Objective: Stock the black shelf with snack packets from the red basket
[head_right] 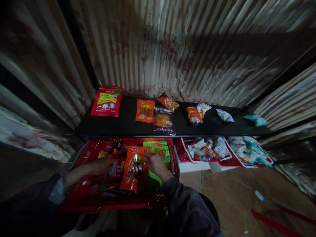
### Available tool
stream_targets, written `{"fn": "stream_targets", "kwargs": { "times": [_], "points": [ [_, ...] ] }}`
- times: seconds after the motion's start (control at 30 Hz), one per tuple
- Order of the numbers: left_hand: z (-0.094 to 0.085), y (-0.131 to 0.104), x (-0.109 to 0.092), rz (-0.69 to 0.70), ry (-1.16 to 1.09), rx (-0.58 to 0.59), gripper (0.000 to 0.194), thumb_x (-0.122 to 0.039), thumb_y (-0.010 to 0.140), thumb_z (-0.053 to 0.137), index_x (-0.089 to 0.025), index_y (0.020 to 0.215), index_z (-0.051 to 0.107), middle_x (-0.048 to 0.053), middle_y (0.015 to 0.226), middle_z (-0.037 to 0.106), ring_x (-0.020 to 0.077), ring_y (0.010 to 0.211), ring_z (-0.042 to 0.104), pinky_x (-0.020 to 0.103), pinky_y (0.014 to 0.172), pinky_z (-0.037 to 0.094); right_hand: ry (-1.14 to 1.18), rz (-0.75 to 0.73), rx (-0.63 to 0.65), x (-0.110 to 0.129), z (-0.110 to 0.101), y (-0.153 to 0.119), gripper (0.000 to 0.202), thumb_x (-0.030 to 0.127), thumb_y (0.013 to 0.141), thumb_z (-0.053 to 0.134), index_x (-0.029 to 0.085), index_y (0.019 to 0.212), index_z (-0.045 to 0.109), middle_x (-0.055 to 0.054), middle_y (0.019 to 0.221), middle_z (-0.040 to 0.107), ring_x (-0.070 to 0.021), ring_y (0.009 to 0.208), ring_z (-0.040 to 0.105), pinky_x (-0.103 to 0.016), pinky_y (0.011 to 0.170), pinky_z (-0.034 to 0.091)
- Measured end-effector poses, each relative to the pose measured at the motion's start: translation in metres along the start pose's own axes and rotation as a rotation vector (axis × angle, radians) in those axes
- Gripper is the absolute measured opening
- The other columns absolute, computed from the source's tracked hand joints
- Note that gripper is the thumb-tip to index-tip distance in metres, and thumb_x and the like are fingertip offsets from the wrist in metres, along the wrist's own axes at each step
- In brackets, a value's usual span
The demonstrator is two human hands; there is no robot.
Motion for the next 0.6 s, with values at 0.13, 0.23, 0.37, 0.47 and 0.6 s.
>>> {"fn": "stream_targets", "kwargs": {
  "times": [0.13,0.23,0.37,0.47,0.6],
  "points": [
    [-0.009,0.003,-0.016,0.031,0.023,0.015,0.055,-0.024,0.089,0.039,-0.013,0.143,0.047,0.016,0.146,0.049,0.0261,0.134,0.048,0.038,0.111,0.037,0.03,0.109,-0.549,-0.021,-0.067,0.004,0.036,0.04,0.098,0.04,0.019,0.103,0.069,-0.01,0.099,0.073,-0.0228,0.092,0.066,-0.032,0.084,0.05],
    [-0.016,0.004,-0.023,0.036,0.01,-0.021,0.053,-0.025,0.088,0.041,-0.017,0.139,0.052,0.014,0.145,0.052,0.0263,0.132,0.051,0.039,0.109,0.039,-0.048,0.043,-0.751,-0.034,-0.096,0.008,0.035,0.039,0.094,0.048,0.018,0.117,0.064,-0.014,0.115,0.066,-0.0275,0.112,0.056,-0.043,0.099,0.045],
    [-0.017,0.002,-0.025,0.068,-0.037,-0.043,0.049,-0.026,0.085,0.045,-0.02,0.132,0.058,0.013,0.14,0.057,0.0275,0.127,0.055,0.04,0.107,0.041,-0.122,-0.014,-0.696,-0.054,-0.087,0.021,0.044,0.029,0.09,0.052,0.019,0.133,0.054,-0.016,0.144,0.047,-0.0312,0.138,0.035,-0.053,0.108,0.038],
    [-0.013,0.002,-0.023,0.072,-0.052,-0.064,0.049,-0.025,0.085,0.045,-0.02,0.133,0.058,0.013,0.141,0.056,0.0266,0.129,0.054,0.04,0.107,0.041,-0.146,-0.057,-0.665,-0.065,-0.069,0.024,0.049,0.03,0.091,0.05,0.018,0.138,0.05,-0.017,0.154,0.034,-0.0332,0.145,0.023,-0.056,0.11,0.036],
    [-0.002,0.014,-0.017,-0.021,-0.039,-0.093,0.059,-0.022,0.081,0.052,-0.016,0.14,0.049,0.017,0.149,0.045,0.0284,0.136,0.045,0.042,0.11,0.037,-0.133,-0.084,-0.684,-0.073,-0.062,0.026,0.047,0.029,0.091,0.048,0.019,0.137,0.051,-0.017,0.154,0.035,-0.034,0.145,0.025,-0.059,0.108,0.037]
  ]
}}
Point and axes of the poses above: each hand's wrist, its own y-axis towards the middle knuckle, its own z-axis out of the palm, x = y × z, the point moved 6 cm from there along y, towards the middle knuckle
